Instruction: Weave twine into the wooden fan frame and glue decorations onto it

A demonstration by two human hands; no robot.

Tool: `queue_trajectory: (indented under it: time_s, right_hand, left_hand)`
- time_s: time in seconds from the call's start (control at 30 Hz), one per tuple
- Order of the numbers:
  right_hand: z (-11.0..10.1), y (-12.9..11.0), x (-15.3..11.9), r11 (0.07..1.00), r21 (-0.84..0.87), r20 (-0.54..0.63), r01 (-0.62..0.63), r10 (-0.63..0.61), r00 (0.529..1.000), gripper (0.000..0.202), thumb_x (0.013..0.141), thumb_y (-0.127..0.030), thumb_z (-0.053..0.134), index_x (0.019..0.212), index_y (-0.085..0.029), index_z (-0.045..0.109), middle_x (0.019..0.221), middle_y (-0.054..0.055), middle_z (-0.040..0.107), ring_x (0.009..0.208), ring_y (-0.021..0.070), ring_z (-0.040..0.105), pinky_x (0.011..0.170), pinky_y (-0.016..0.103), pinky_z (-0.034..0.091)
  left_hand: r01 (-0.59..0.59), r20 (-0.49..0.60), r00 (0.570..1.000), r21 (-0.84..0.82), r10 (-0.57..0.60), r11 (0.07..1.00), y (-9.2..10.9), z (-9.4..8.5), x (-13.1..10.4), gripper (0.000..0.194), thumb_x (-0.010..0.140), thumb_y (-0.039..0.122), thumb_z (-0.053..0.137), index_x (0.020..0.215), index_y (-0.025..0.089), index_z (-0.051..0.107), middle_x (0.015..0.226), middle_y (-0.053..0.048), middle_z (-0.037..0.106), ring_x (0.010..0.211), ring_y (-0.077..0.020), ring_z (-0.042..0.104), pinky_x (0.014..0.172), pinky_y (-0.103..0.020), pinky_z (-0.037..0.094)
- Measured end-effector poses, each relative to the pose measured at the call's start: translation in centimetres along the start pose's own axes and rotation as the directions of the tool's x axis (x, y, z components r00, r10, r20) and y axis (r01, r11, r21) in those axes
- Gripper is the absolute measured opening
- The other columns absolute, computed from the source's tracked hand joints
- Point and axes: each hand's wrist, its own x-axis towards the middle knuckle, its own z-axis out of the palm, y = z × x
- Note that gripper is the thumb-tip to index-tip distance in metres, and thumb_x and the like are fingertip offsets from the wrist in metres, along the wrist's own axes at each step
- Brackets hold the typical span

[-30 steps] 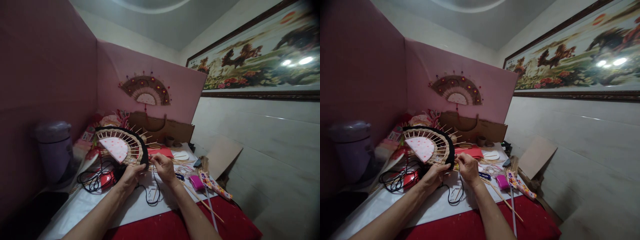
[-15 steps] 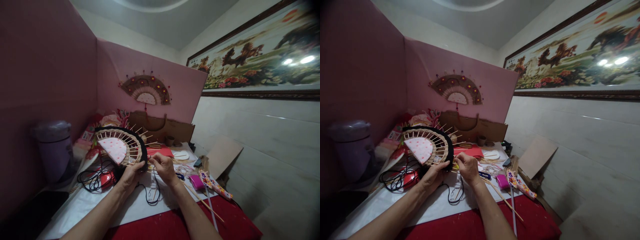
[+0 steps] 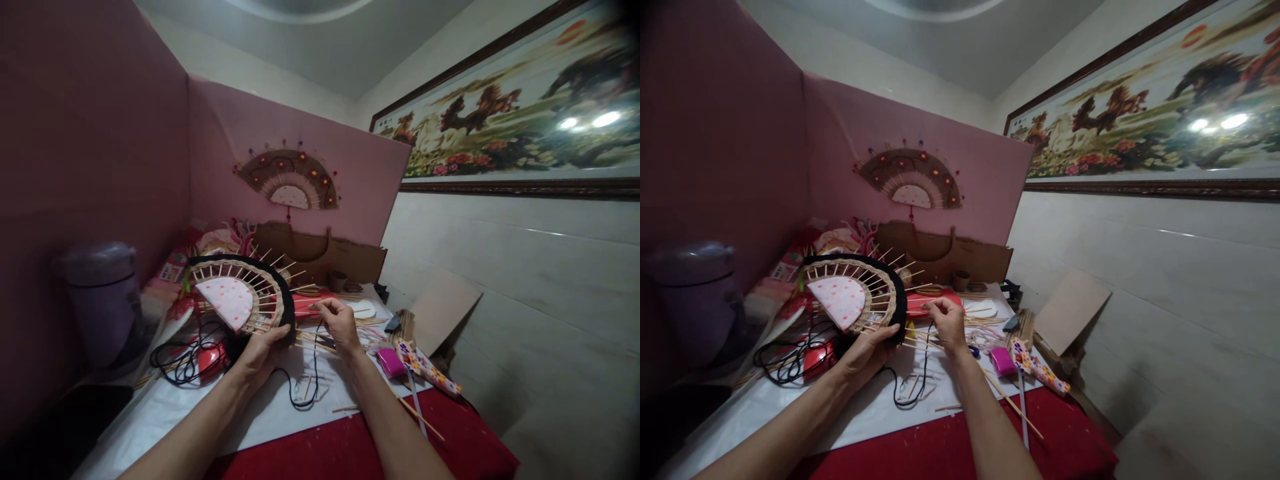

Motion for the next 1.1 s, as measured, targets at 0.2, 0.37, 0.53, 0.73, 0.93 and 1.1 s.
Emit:
queue_trajectory:
  time_s: [0.2, 0.37, 0.53, 0.73, 0.93, 1.1]
  right_hand:
    - [-1.3, 1.6, 1.2, 0.991, -0.130, -0.192, 0.015, -0.040, 0.981, 0.035, 0.060, -0.050, 0.070, 0.060, -0.016, 0.063, 0.052, -0.002, 0.056, 0.050, 0.0104, 0.044, 0.050, 0.023, 0.034]
    - [-0.8, 3.0, 1.0, 0.989, -0.142, -0.094, -0.028, 0.014, 0.995, 0.036, 0.057, -0.050, 0.072, 0.055, -0.015, 0.061, 0.050, 0.000, 0.056, 0.049, 0.0116, 0.047, 0.049, 0.023, 0.037]
    - [0.3, 4.4, 0.2, 0.987, -0.140, 0.017, -0.075, 0.078, 0.997, 0.036, 0.060, -0.048, 0.073, 0.055, -0.014, 0.063, 0.046, 0.001, 0.054, 0.042, 0.0099, 0.044, 0.041, 0.022, 0.031]
    - [0.6, 5.0, -0.2, 0.992, -0.081, 0.073, -0.100, 0.106, 0.992, 0.035, 0.060, -0.045, 0.074, 0.054, -0.014, 0.061, 0.048, 0.000, 0.052, 0.042, 0.0081, 0.043, 0.040, 0.020, 0.028]
    - [1.0, 4.5, -0.5, 0.987, 0.018, 0.166, -0.162, 0.156, 0.974, 0.043, 0.050, -0.052, 0.079, 0.058, -0.013, 0.063, 0.052, 0.001, 0.056, 0.044, 0.0098, 0.048, 0.042, 0.021, 0.035]
    - [1.5, 4.0, -0.8, 0.982, 0.040, 0.240, -0.186, 0.171, 0.956, 0.044, 0.049, -0.052, 0.078, 0.059, -0.012, 0.064, 0.054, 0.003, 0.057, 0.049, 0.0123, 0.052, 0.048, 0.024, 0.041]
  left_hand:
    - [0.021, -0.027, 0.999, -0.003, -0.021, 1.000, 0.2, 0.1, -0.2, 0.021, 0.068, 0.008, 0.070, 0.088, 0.012, 0.064, 0.076, -0.003, 0.069, 0.060, -0.0105, 0.061, 0.047, -0.018, 0.049]
    - [0.053, 0.008, 0.999, -0.029, -0.053, 0.998, 0.5, 0.3, -0.4, 0.022, 0.068, 0.009, 0.071, 0.088, 0.011, 0.063, 0.079, -0.004, 0.070, 0.059, -0.0104, 0.061, 0.048, -0.019, 0.050]
    - [0.034, 0.063, 0.998, -0.033, -0.032, 0.999, 0.4, 0.6, -0.6, 0.028, 0.067, 0.013, 0.073, 0.093, 0.012, 0.064, 0.080, -0.005, 0.071, 0.064, -0.0128, 0.064, 0.050, -0.019, 0.049]
    - [0.069, 0.091, 0.994, -0.042, -0.065, 0.997, 0.3, 0.4, -0.4, 0.026, 0.068, 0.016, 0.073, 0.092, 0.012, 0.065, 0.082, -0.008, 0.071, 0.067, -0.0146, 0.064, 0.053, -0.021, 0.047]
    - [0.102, 0.086, 0.992, -0.055, -0.097, 0.993, 0.7, 0.5, -0.8, 0.021, 0.070, 0.018, 0.072, 0.089, 0.013, 0.067, 0.083, -0.007, 0.071, 0.068, -0.0156, 0.063, 0.059, -0.025, 0.047]
    - [0.102, 0.074, 0.993, -0.098, -0.095, 0.990, 0.8, 0.7, -0.8, 0.021, 0.070, 0.016, 0.072, 0.090, 0.013, 0.067, 0.084, -0.006, 0.071, 0.069, -0.0142, 0.063, 0.062, -0.025, 0.048]
